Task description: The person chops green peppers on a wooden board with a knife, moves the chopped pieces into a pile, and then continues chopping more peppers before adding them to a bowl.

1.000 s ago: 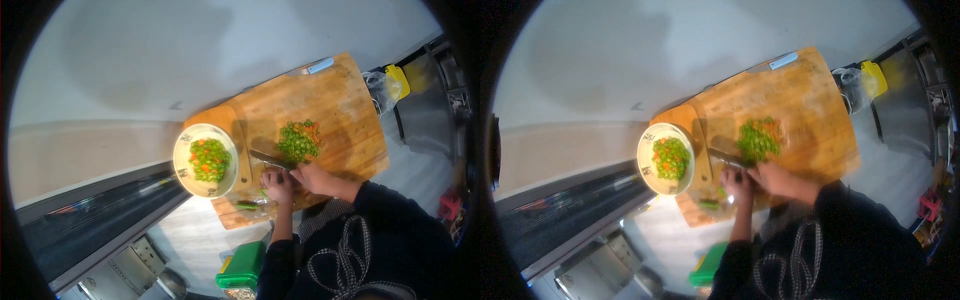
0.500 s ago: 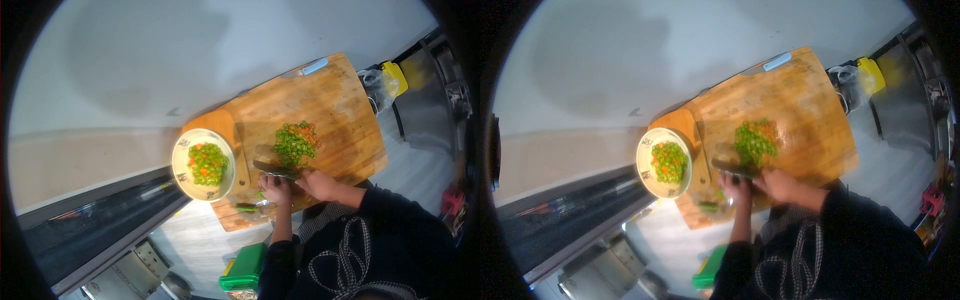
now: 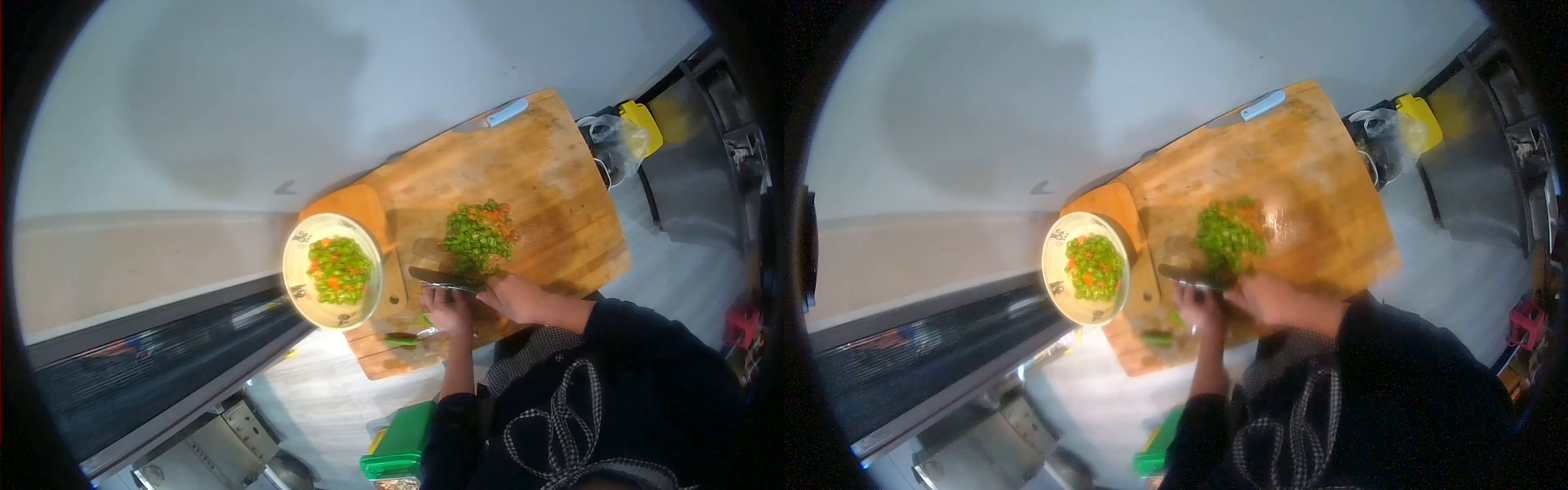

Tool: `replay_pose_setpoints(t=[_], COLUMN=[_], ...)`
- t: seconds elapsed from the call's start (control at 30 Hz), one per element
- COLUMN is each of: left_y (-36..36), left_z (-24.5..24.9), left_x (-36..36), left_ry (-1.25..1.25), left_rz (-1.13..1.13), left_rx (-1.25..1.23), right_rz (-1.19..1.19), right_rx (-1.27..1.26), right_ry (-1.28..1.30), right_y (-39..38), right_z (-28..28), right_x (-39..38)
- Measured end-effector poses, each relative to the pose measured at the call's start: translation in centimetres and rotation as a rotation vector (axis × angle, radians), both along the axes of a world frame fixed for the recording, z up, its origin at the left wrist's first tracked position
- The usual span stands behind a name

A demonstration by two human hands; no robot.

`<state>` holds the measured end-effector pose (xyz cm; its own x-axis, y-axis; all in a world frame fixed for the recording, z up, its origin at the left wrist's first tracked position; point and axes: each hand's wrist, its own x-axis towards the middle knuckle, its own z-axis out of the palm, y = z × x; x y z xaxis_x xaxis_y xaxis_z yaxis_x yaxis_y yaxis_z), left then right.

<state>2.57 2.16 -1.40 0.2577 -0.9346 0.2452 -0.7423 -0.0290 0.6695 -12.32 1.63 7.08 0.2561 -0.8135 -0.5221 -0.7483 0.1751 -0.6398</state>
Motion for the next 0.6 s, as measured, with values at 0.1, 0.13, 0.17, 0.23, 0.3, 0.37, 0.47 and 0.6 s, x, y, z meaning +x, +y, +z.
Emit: replay_pose_setpoints(t=[0.1, 0.13, 0.17, 0.23, 0.3, 0.37, 0.47, 0.6], left_y=[0.1, 0.2, 0.2, 0.2, 0.1, 0.3, 0.3, 0.5], left_z=[0.1, 0.0, -0.1, 0.1, 0.2, 0.2, -0.1, -0.5], left_x=[0.3, 0.3, 0.3, 0.2, 0.1, 0.1, 0.1, 0.5], left_ry=[0.024, 0.038, 0.047, 0.063, 0.054, 0.061, 0.124, 0.189], left_rz=[-0.015, -0.013, -0.010, 0.000, -0.028, -0.029, 0.039, 0.030], left_rx=[0.015, 0.022, 0.037, 0.065, 0.035, 0.023, 0.049, 0.078], right_rz=[-0.010, -0.014, -0.018, -0.049, -0.028, 0.047, -0.003, -0.009], right_rx=[0.029, 0.030, 0.032, 0.039, -0.007, -0.099, 0.100, 0.037], right_ry=[0.019, 0.018, 0.016, 0.033, 0.024, -0.015, -0.022, -0.046], right_y=[0.1, 0.1, 0.1, -0.4, -1.1, -1.5, -1.0, 0.4], right_z=[0.2, 0.0, -0.2, -0.7, -0.3, 0.8, -0.1, 0.8], right_x=[0.0, 0.1, 0.2, 1.2, 1.7, 1.7, 0.7, -0.5])
